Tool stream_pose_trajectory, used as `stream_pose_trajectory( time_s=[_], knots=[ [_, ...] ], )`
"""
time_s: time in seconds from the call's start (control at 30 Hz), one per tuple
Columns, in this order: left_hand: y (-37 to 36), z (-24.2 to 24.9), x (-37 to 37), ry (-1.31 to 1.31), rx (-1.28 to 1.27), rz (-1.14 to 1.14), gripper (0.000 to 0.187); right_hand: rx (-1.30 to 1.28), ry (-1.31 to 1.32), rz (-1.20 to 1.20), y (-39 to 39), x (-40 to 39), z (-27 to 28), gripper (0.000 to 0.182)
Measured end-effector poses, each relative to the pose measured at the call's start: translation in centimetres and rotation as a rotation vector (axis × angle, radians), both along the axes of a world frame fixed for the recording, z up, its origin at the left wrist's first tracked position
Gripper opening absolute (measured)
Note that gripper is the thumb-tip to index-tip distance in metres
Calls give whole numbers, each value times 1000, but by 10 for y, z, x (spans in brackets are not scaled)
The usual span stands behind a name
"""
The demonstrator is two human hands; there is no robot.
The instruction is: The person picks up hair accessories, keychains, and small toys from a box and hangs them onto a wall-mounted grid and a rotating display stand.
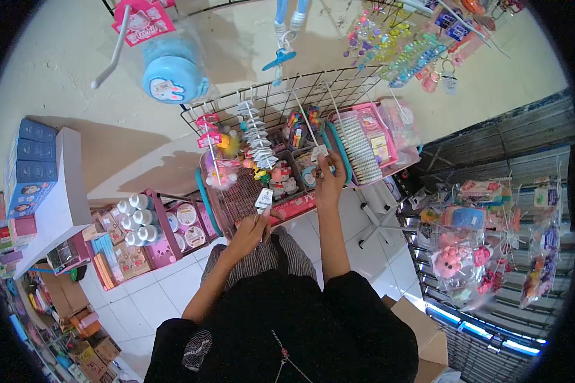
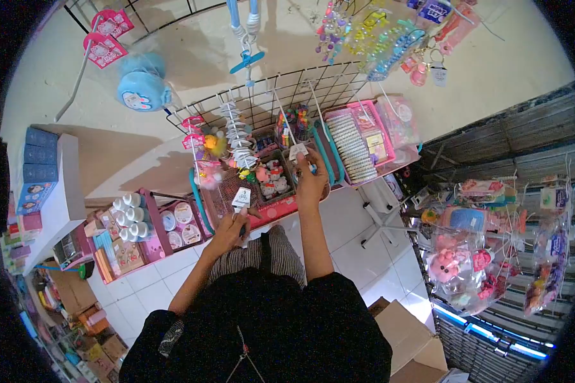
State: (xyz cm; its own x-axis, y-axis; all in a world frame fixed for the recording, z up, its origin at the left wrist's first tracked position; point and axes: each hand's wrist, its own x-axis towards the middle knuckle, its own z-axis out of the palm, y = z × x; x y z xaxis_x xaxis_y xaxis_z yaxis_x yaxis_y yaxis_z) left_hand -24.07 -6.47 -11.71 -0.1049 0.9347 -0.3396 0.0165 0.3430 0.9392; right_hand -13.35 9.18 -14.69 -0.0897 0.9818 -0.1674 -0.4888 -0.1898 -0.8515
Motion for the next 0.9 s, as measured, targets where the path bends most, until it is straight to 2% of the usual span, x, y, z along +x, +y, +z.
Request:
stream_pose_trajectory(
  time_s=[0.13, 0.27, 0.33, 0.4, 0.5, 0.63, 0.7, 0.73, 0.8, 0.83, 0.9],
  knots=[
    [0, -14, 6, 20, 8, -9, 41, 80, -70, 39, 25, -18, -19, 23],
    [10, -5, 6, 76, -80, -89, 42, 127, -69, 93, 63, -55, -36, 19],
    [17, 9, 9, 29, -10, -80, 43, 33, -61, 168, 80, -72, -37, 21],
    [22, 3, 7, 64, 37, -92, 42, -21, -73, 212, 89, -82, -29, 24],
    [29, 8, 7, 36, 77, -104, 42, -59, -94, 234, 88, -81, -27, 31],
    [42, 4, 12, -48, 133, -78, 41, 123, -226, 302, 66, -48, -49, 40],
    [51, -2, 17, -97, 158, -75, 41, -58, -133, 207, 42, -30, -42, 42],
    [55, -3, 20, -148, 181, -71, 42, -62, -132, 202, 29, -20, -24, 42],
    [61, -1, 26, -178, 141, -80, 44, -281, 90, 423, 6, 0, 16, 38],
    [65, 0, 28, -207, 111, -80, 47, -279, 92, 412, -1, 10, 14, 38],
    [72, -9, 32, -192, 162, -109, 47, -45, 35, 699, -9, 26, 11, 32]
  ],
)
